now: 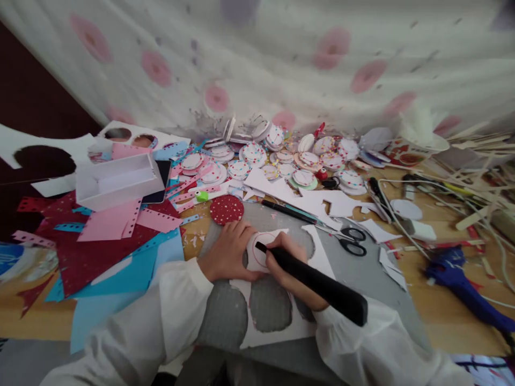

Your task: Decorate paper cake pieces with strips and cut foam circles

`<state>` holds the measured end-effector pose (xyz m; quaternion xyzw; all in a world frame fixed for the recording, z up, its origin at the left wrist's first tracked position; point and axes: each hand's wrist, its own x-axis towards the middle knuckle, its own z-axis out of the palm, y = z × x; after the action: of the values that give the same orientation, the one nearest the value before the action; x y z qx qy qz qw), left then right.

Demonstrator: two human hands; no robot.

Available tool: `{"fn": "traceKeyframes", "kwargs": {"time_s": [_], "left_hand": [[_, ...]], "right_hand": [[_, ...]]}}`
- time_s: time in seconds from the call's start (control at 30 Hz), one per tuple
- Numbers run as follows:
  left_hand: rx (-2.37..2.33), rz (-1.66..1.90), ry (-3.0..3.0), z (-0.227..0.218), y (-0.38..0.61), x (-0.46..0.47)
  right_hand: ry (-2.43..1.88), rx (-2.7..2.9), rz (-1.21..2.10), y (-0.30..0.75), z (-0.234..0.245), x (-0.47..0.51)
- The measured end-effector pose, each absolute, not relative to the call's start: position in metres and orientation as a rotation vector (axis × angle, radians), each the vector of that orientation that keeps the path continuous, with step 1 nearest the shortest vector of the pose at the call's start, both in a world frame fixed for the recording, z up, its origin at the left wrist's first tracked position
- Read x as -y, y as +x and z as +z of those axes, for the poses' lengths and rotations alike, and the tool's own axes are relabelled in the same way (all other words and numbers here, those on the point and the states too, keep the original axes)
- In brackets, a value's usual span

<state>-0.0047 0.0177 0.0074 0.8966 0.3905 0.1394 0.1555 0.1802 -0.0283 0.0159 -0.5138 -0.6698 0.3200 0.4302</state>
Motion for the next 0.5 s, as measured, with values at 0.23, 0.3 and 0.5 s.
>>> {"fn": "traceKeyframes", "kwargs": {"time_s": [0.23, 0.3, 0.5], "left_hand": [[-1.127, 0.367, 2.496, 0.007, -0.006, -0.021], [-1.124, 0.352, 2.493, 0.007, -0.006, -0.021], [-1.11, 0.341, 2.502, 0.007, -0.007, -0.022]], "right_hand": [[-1.245, 1.702, 0.757, 0.177, -0.005, 0.04], [-1.228, 1.725, 0.76, 0.178, -0.007, 0.041], [-1.22, 1.794, 0.735, 0.179, -0.007, 0.041]]}}
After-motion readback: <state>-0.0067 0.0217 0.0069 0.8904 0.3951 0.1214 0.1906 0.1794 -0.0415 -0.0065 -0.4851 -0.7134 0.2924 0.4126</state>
